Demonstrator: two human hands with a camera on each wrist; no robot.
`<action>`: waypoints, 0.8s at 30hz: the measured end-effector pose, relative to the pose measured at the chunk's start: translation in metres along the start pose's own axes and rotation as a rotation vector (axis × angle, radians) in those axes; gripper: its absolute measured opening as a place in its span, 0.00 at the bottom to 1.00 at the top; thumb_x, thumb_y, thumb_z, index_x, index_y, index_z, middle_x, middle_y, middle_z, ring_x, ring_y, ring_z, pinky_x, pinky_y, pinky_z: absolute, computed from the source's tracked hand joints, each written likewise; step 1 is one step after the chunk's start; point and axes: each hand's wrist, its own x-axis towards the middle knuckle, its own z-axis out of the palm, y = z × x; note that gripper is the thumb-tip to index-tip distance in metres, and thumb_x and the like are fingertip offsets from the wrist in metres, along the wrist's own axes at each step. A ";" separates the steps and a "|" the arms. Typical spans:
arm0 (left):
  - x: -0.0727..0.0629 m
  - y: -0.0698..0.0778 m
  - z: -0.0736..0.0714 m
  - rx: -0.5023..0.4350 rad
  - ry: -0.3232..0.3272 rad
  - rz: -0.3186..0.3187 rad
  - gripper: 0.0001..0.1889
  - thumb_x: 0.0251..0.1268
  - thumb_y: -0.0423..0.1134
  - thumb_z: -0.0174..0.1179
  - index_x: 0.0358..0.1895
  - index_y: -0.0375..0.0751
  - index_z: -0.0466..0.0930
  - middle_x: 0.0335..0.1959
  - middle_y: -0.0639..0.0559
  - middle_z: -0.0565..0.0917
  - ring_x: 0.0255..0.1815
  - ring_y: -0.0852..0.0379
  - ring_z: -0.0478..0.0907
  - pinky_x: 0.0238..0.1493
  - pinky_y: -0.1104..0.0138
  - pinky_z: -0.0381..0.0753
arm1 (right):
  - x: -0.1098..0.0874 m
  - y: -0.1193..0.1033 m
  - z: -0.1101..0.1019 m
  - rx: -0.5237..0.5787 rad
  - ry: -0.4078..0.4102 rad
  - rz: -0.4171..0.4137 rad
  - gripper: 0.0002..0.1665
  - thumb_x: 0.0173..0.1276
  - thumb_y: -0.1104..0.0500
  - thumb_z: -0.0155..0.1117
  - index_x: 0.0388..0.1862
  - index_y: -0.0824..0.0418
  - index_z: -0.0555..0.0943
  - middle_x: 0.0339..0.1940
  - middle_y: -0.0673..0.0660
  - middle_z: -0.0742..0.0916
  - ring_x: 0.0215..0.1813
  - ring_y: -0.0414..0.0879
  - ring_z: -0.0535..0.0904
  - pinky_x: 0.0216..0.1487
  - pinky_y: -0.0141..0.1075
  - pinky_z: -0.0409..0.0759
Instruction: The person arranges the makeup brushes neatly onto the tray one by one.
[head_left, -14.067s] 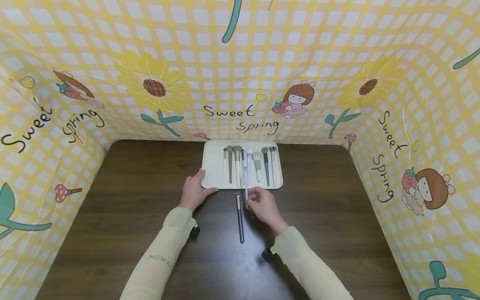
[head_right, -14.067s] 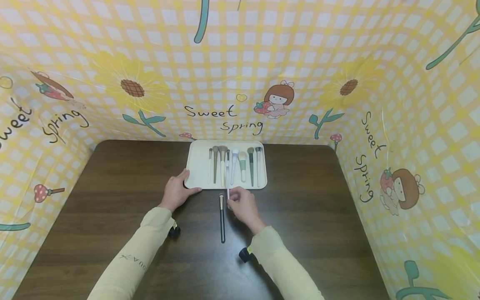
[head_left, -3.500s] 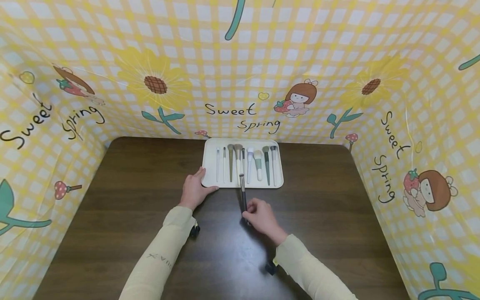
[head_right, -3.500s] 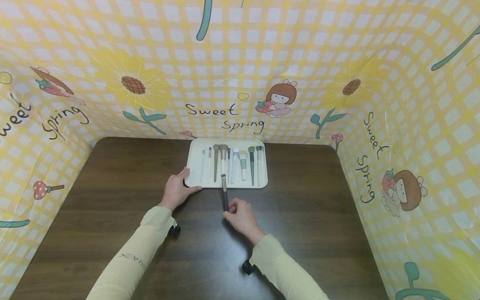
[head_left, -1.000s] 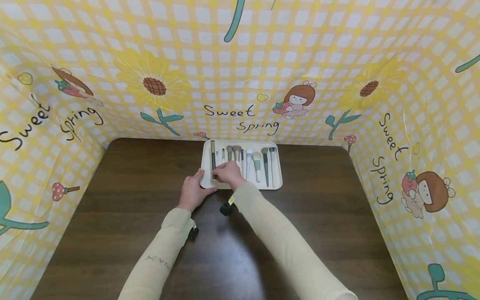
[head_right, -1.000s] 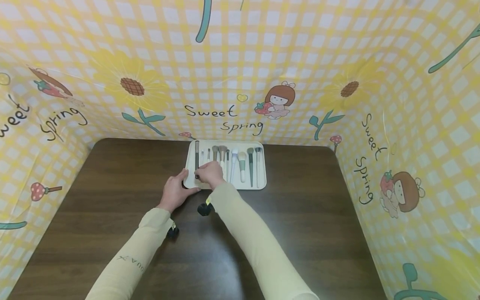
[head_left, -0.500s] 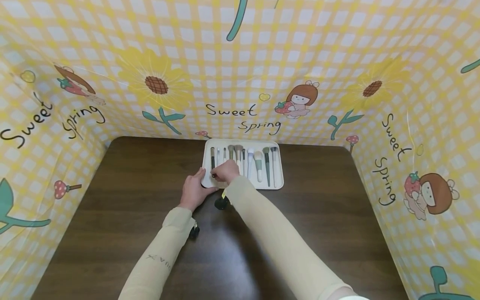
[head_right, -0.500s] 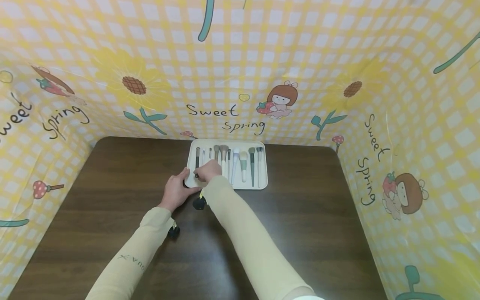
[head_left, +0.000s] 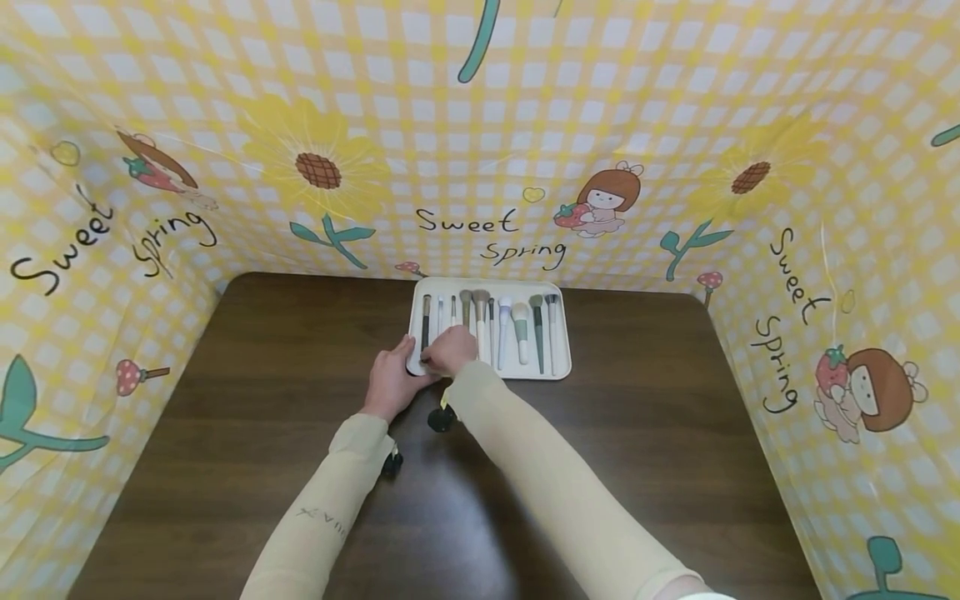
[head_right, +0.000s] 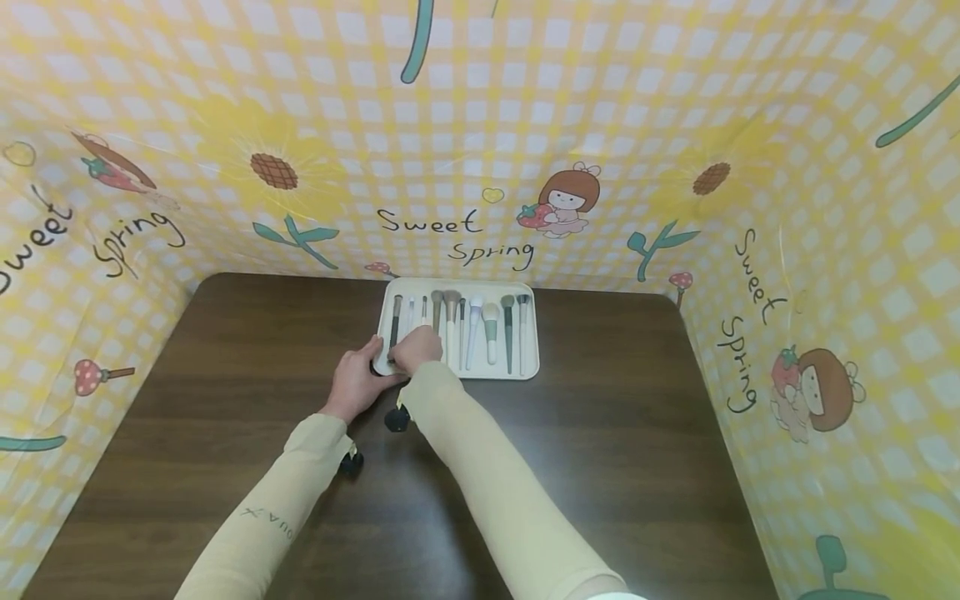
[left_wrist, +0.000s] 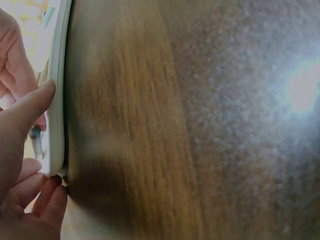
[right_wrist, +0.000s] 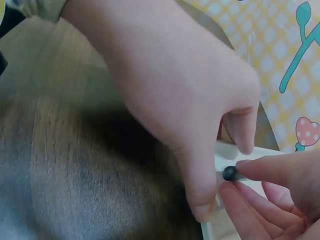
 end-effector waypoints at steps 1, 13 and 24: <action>0.000 0.000 0.001 -0.002 0.001 0.000 0.45 0.55 0.46 0.78 0.71 0.26 0.69 0.72 0.33 0.68 0.62 0.28 0.71 0.62 0.43 0.70 | 0.000 0.001 0.001 0.026 0.002 -0.002 0.10 0.59 0.56 0.78 0.24 0.59 0.89 0.18 0.49 0.85 0.25 0.42 0.81 0.27 0.31 0.76; 0.002 -0.001 0.001 0.001 -0.029 -0.044 0.47 0.55 0.48 0.78 0.74 0.28 0.67 0.73 0.32 0.66 0.59 0.30 0.71 0.61 0.44 0.71 | -0.002 0.012 -0.016 0.237 0.049 -0.072 0.09 0.62 0.59 0.77 0.38 0.61 0.87 0.25 0.51 0.88 0.28 0.42 0.85 0.33 0.33 0.79; 0.003 0.000 0.001 0.015 -0.031 -0.038 0.48 0.54 0.48 0.79 0.74 0.27 0.66 0.73 0.31 0.66 0.62 0.28 0.70 0.62 0.43 0.70 | -0.006 0.048 -0.052 0.359 0.140 -0.109 0.20 0.66 0.52 0.74 0.51 0.60 0.83 0.43 0.54 0.86 0.45 0.48 0.82 0.45 0.40 0.82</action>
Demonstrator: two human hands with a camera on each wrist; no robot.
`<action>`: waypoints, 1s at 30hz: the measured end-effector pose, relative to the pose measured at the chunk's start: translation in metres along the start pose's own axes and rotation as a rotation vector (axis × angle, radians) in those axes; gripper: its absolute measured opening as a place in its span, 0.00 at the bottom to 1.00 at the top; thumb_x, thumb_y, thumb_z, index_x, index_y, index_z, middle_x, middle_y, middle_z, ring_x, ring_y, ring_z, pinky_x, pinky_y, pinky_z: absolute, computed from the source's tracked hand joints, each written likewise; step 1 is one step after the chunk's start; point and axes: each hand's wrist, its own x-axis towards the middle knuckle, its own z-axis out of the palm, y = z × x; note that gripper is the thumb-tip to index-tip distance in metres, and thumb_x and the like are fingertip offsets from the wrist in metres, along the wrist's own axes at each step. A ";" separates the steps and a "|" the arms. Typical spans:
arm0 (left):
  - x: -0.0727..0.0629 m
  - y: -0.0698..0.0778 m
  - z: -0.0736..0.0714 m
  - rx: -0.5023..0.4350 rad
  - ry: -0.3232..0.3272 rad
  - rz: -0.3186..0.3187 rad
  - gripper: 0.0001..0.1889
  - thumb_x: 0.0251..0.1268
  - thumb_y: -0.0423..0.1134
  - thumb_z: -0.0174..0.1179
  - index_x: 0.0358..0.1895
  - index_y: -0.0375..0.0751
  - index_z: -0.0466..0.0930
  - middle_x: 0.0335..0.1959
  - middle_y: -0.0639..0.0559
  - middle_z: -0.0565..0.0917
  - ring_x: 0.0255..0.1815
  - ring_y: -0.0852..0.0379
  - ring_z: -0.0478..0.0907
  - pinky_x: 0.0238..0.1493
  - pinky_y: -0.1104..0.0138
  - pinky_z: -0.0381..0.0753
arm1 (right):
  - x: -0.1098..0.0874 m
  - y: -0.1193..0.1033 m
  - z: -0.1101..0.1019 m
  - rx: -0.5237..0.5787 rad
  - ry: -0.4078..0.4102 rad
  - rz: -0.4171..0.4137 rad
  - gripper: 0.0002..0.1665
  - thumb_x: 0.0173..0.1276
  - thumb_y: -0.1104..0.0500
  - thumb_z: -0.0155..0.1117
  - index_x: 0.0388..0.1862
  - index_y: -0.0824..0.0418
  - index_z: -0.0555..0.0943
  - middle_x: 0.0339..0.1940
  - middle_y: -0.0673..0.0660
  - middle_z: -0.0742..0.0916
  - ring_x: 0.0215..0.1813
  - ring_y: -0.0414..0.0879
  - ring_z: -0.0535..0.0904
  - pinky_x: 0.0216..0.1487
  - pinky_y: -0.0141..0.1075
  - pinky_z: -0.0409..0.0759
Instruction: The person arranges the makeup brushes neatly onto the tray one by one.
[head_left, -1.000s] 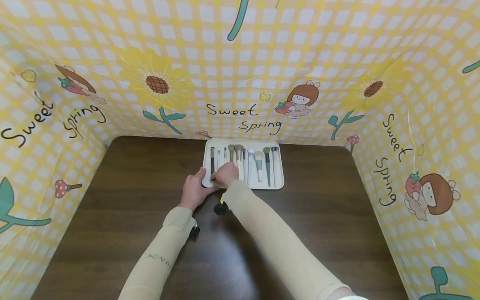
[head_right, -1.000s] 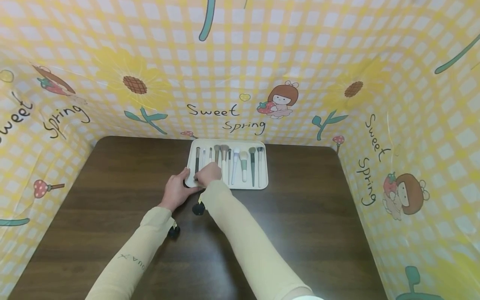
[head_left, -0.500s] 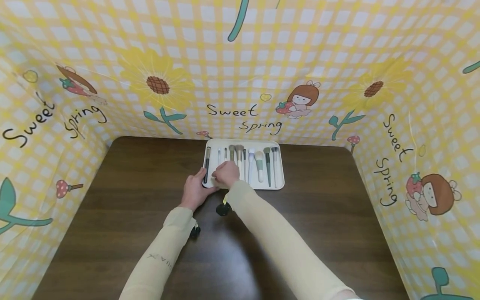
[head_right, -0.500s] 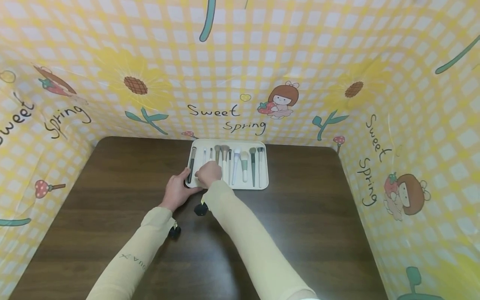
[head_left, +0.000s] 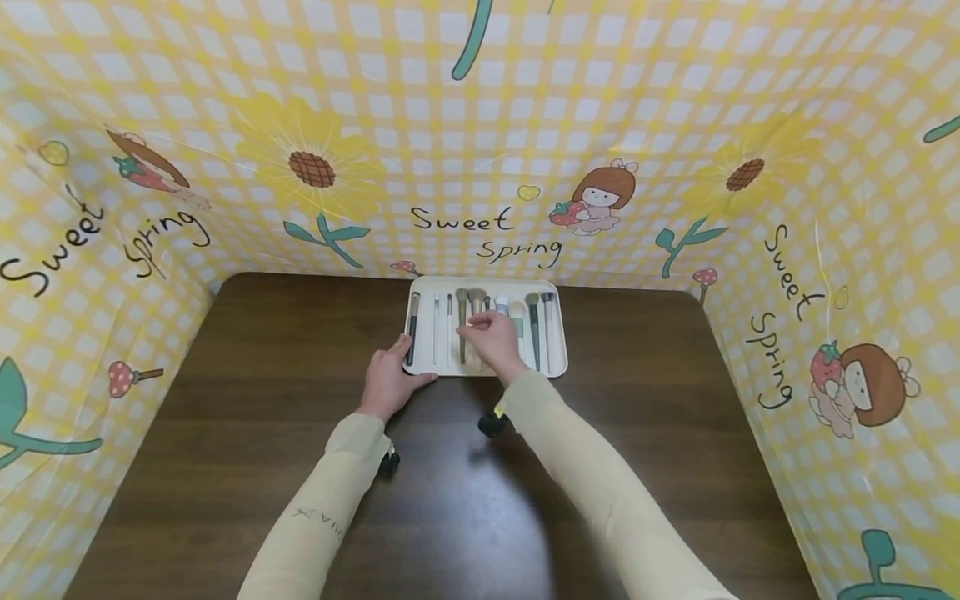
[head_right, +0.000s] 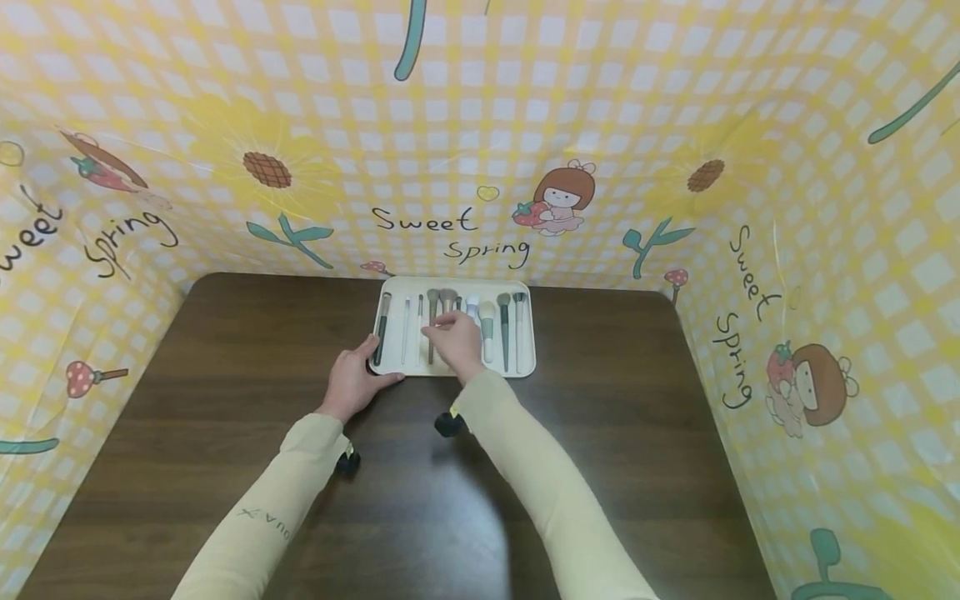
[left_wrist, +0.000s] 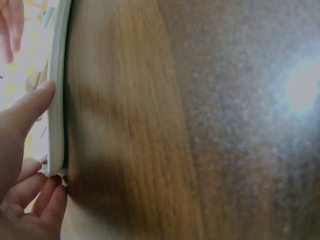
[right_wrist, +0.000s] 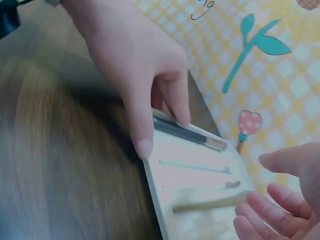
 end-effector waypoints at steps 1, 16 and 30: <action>0.000 0.000 0.000 0.000 0.003 0.002 0.48 0.53 0.48 0.79 0.74 0.27 0.66 0.73 0.31 0.66 0.62 0.28 0.70 0.62 0.43 0.70 | -0.001 0.003 -0.005 0.016 0.005 -0.016 0.21 0.66 0.52 0.74 0.53 0.61 0.83 0.45 0.55 0.86 0.47 0.49 0.82 0.47 0.41 0.82; 0.002 0.001 0.002 0.004 0.010 0.014 0.49 0.53 0.49 0.79 0.73 0.26 0.66 0.73 0.31 0.67 0.64 0.29 0.69 0.64 0.45 0.69 | -0.022 0.069 -0.087 -0.224 0.105 -0.172 0.55 0.59 0.45 0.79 0.76 0.68 0.65 0.75 0.67 0.70 0.74 0.60 0.65 0.72 0.51 0.63; -0.001 0.000 -0.001 -0.001 0.023 0.023 0.48 0.52 0.48 0.80 0.72 0.26 0.67 0.71 0.30 0.68 0.63 0.27 0.70 0.63 0.44 0.69 | -0.008 0.114 -0.098 -0.367 0.004 -0.211 0.70 0.50 0.45 0.85 0.80 0.74 0.54 0.80 0.73 0.59 0.79 0.64 0.54 0.76 0.49 0.56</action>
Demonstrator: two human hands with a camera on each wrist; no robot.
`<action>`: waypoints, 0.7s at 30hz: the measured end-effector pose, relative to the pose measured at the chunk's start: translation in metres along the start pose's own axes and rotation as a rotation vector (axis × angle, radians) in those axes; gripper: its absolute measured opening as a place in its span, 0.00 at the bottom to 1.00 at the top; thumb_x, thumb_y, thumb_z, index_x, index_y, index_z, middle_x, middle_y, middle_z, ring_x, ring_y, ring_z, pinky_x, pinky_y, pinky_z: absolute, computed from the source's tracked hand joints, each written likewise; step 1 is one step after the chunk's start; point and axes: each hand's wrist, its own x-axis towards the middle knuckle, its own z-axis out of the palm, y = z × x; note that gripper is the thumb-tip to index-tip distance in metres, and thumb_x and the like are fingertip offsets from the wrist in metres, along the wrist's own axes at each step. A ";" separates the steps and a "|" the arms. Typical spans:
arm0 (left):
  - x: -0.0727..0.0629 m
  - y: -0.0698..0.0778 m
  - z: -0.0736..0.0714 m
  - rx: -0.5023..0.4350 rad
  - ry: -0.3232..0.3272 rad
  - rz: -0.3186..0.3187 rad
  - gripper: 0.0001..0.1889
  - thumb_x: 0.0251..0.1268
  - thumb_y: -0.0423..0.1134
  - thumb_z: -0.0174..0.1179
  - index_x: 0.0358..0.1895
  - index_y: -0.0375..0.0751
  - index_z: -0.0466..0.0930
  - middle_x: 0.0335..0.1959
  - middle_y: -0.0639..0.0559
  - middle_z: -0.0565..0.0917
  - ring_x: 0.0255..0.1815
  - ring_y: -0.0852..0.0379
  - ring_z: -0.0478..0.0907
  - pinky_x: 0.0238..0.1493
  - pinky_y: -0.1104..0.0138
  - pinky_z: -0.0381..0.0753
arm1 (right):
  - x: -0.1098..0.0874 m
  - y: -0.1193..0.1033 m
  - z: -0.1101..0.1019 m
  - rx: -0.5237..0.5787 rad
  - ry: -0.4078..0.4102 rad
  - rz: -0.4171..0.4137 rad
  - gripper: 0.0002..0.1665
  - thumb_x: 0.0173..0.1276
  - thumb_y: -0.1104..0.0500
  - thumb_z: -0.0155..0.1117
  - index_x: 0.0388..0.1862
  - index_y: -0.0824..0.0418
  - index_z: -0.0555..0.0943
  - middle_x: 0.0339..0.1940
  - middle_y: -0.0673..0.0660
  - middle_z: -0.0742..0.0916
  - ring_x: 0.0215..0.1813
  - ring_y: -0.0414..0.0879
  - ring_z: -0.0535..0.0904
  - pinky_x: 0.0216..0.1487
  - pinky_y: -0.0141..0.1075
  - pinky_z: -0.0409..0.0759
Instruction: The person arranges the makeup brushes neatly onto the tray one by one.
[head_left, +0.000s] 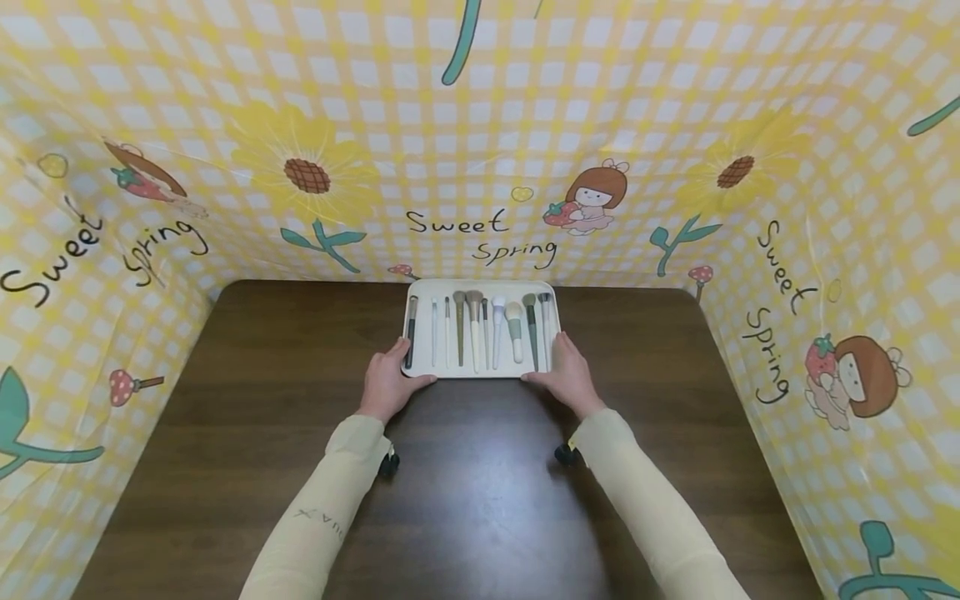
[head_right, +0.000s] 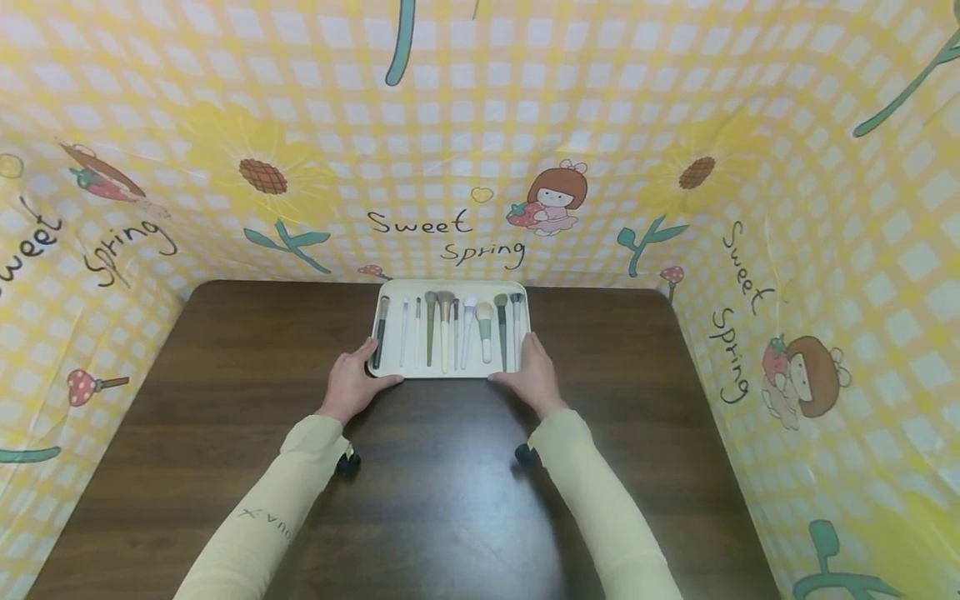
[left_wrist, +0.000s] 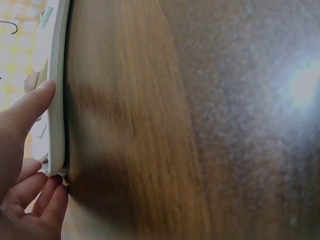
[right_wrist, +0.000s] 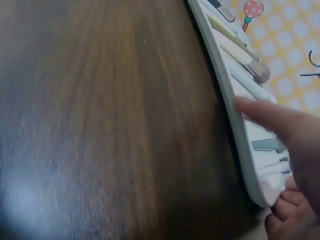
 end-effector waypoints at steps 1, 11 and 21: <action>0.000 -0.001 0.001 0.003 0.000 -0.003 0.48 0.52 0.49 0.80 0.72 0.26 0.67 0.71 0.30 0.68 0.63 0.27 0.70 0.63 0.43 0.70 | 0.001 0.000 0.001 -0.009 -0.003 0.003 0.70 0.50 0.46 0.85 0.79 0.74 0.54 0.79 0.73 0.59 0.79 0.64 0.55 0.76 0.49 0.56; 0.011 0.001 0.000 0.048 -0.025 -0.036 0.49 0.52 0.51 0.79 0.73 0.28 0.67 0.71 0.30 0.69 0.60 0.28 0.73 0.61 0.45 0.72 | 0.020 -0.004 -0.001 -0.067 -0.050 0.029 0.67 0.51 0.49 0.86 0.79 0.74 0.56 0.78 0.74 0.61 0.78 0.65 0.57 0.76 0.49 0.57; 0.004 -0.002 0.001 0.072 -0.018 -0.027 0.48 0.50 0.50 0.80 0.72 0.27 0.69 0.66 0.28 0.74 0.54 0.29 0.76 0.56 0.44 0.74 | 0.014 -0.008 0.002 -0.061 -0.052 0.042 0.67 0.50 0.51 0.86 0.78 0.75 0.56 0.78 0.73 0.62 0.77 0.65 0.60 0.75 0.50 0.59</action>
